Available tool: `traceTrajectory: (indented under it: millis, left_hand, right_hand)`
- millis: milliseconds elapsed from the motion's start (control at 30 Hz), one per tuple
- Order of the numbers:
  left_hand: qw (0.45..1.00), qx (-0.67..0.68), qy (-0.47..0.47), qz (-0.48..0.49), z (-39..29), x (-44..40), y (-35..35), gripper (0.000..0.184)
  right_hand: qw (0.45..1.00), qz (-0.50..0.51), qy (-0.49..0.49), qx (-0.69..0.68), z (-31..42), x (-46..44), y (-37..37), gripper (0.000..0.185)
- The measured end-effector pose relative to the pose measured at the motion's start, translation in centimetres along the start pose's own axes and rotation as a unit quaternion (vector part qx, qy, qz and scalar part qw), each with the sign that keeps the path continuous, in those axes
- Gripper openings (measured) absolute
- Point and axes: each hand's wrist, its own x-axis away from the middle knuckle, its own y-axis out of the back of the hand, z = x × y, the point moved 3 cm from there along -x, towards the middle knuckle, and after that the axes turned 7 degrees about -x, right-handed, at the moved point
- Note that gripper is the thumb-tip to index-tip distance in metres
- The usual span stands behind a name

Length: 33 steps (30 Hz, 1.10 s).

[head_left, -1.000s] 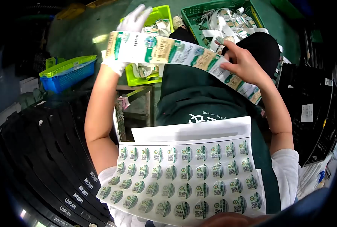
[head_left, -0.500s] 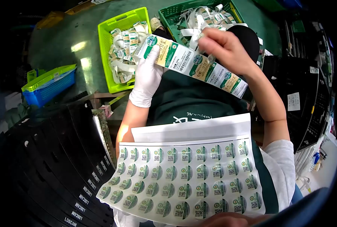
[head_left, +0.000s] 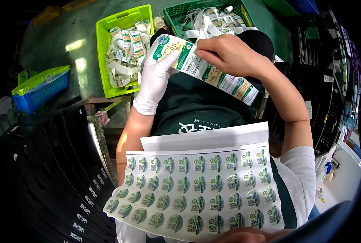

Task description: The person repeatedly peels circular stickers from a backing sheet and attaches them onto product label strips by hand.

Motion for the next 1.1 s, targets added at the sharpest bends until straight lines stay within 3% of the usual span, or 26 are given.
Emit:
traceTrajectory:
  millis: [100, 200, 233, 267, 333, 467, 500, 533, 633, 667, 733, 800, 867, 900, 1100]
  left_hand:
    - [1.0, -0.002, 0.003, 0.009, 0.0, 0.0, 0.0, 0.027]
    - [1.0, -0.012, -0.003, 0.014, 0.5, -0.1, 0.4, 0.029]
    - [1.0, -0.017, -0.006, 0.013, 0.6, -0.1, 0.6, 0.029]
    - [1.0, -0.003, -0.004, 0.028, 0.6, -0.1, 0.6, 0.03]
    - [0.998, 0.025, 0.001, 0.061, 0.6, 0.1, 0.4, 0.031]
    - [0.999, 0.023, 0.022, 0.028, -0.1, 0.1, 0.6, 0.032]
    - [0.999, -0.033, -0.018, 0.035, -0.2, 0.0, 0.7, 0.036]
    - [0.998, 0.037, -0.029, 0.052, -0.4, 0.0, 0.7, 0.039]
    - [0.967, 0.205, -0.092, 0.124, -1.0, 0.8, 0.0, 0.057]
    - [0.967, 0.224, -0.046, 0.111, 1.0, 0.6, 0.1, 0.057]
    - [0.996, 0.024, -0.043, 0.075, 2.8, 1.6, -2.7, 0.052]
    - [0.99, 0.107, 0.036, 0.09, 4.0, 1.8, -3.3, 0.032]
    - [0.994, 0.103, 0.012, 0.046, 3.0, 1.3, -3.1, 0.029]
    - [0.995, 0.092, 0.001, 0.032, 2.8, 1.1, -2.5, 0.029]
    - [0.999, 0.039, 0.014, 0.005, 1.2, 0.9, -2.4, 0.03]
  right_hand:
    - [0.999, -0.024, 0.031, 0.031, 0.0, -0.2, -0.3, 0.019]
    - [0.996, -0.011, 0.014, 0.088, -0.2, -0.3, -0.3, 0.03]
    - [0.994, -0.008, -0.01, 0.112, 0.2, -0.5, 0.3, 0.045]
    - [0.985, -0.047, -0.034, 0.162, -0.7, -0.6, 0.8, 0.056]
    - [0.975, -0.11, -0.045, 0.189, -2.4, -0.9, 2.4, 0.06]
    - [0.998, 0.022, -0.051, -0.039, -2.4, -0.4, 1.8, 0.056]
    - [0.992, 0.055, -0.026, -0.113, -1.8, -0.4, 1.4, 0.044]
    - [0.979, 0.087, -0.001, -0.186, -1.0, -0.6, 0.9, 0.033]
    - [0.976, -0.016, 0.029, -0.215, 1.3, -2.4, 0.5, 0.023]
    - [0.978, -0.024, 0.028, -0.207, 1.6, -2.9, 0.9, 0.021]
    - [0.981, -0.077, 0.036, -0.173, 1.1, -3.8, 1.1, 0.021]
    - [0.981, -0.143, 0.045, -0.122, 0.1, -3.4, 1.9, 0.017]
    - [0.978, -0.165, 0.067, -0.109, -0.5, -2.3, 3.3, 0.019]
    - [0.992, -0.098, 0.021, -0.077, 0.0, -1.6, 3.9, 0.018]
    - [0.994, -0.008, 0.083, -0.066, 1.3, 0.3, 2.4, 0.022]
